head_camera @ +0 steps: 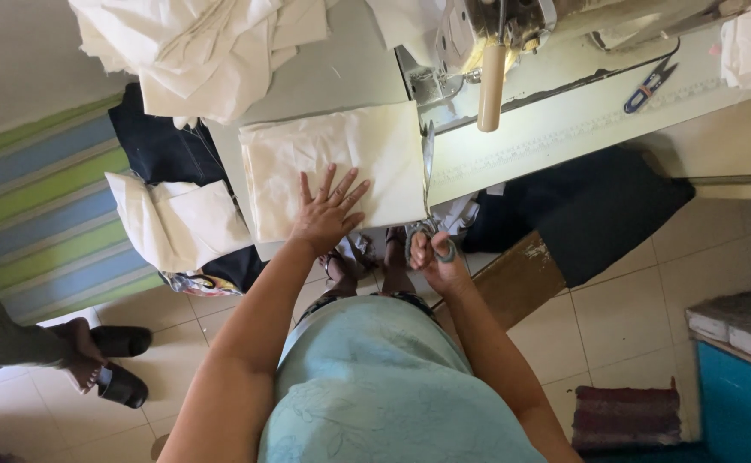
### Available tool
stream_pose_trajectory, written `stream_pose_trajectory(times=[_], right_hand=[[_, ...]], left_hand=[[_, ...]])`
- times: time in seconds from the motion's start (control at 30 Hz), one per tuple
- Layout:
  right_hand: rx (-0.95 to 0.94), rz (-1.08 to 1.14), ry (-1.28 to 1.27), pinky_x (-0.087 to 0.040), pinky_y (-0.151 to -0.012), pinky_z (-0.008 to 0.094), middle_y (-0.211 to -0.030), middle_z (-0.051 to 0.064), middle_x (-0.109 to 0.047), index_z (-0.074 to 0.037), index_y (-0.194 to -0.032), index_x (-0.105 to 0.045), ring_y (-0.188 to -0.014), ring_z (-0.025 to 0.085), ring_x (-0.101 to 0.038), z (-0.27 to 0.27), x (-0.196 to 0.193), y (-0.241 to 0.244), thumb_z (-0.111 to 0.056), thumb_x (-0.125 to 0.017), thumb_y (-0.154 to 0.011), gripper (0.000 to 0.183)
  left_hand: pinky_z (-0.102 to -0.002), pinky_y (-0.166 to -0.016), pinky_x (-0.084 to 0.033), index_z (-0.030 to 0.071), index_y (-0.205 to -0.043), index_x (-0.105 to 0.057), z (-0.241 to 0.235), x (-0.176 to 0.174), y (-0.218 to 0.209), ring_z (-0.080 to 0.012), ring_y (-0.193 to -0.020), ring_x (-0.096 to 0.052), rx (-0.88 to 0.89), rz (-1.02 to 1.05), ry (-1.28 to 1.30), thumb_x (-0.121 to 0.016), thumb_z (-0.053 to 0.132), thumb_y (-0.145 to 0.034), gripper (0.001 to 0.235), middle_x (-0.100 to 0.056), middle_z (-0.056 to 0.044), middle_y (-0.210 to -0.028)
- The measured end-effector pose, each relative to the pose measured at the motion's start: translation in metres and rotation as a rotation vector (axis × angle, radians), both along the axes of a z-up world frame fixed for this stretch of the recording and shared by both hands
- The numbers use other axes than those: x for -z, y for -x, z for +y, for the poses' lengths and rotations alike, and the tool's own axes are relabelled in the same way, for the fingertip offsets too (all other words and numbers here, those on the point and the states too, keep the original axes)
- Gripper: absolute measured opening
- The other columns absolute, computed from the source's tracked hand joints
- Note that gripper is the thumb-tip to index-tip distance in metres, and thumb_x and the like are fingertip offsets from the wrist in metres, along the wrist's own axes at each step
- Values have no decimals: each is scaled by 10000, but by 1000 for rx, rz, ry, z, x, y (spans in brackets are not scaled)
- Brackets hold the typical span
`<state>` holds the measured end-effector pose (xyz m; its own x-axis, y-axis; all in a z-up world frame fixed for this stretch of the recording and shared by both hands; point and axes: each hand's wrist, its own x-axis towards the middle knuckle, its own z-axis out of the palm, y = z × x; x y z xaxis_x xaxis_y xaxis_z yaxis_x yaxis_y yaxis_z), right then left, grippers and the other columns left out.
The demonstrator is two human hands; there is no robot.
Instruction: Measuring, folding, and cutting white fabric into specific sizes using scissors on a workbench.
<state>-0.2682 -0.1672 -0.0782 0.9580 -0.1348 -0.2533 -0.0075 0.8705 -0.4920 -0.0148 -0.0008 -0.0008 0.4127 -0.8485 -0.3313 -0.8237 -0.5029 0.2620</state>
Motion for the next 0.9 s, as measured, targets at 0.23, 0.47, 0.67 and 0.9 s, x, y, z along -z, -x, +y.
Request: stream_pose_trajectory(times=[0.23,0.47,0.67,0.9], right_hand=[[-8,172,101,-436,-594,289,-718,-2,-483,-144,-938,-493,-604,127,-492,2,-7,15,-732,-534,-897,590],[88,186,12,-483,-676,346,-731,22,-513,-102,-955,-534,-665,178,-534,-13,17,-20,-709,-542,-905,609],[63,212,50,-492,-559,276,-673,-13,-475,-144,-901,-522,-568,127,-507,-10,-1,6,-669,-606,-903,532],[55,227,-109,-455,-788,370,-786,49,-560,-119,-900,-577,-774,205,-565,-18,1,-11,-810,-489,-857,697]], left_hand=[[-654,-1227,105,522,-1613,-95,4,-4,3,-220,-1583,137,19,1,-40,-277,657,-1022,633,55,196,-1720],[-644,-1230,111,527,-1609,-97,5,-5,5,-219,-1583,128,21,5,-35,-277,672,-1011,641,48,204,-1717],[-653,-1228,99,516,-1614,-106,11,2,14,-228,-1586,104,28,9,-1,-274,654,-1025,628,39,201,-1718],[-653,-1226,93,517,-1617,-63,13,2,21,-225,-1581,114,19,24,-4,-252,643,-1034,626,52,201,-1714]])
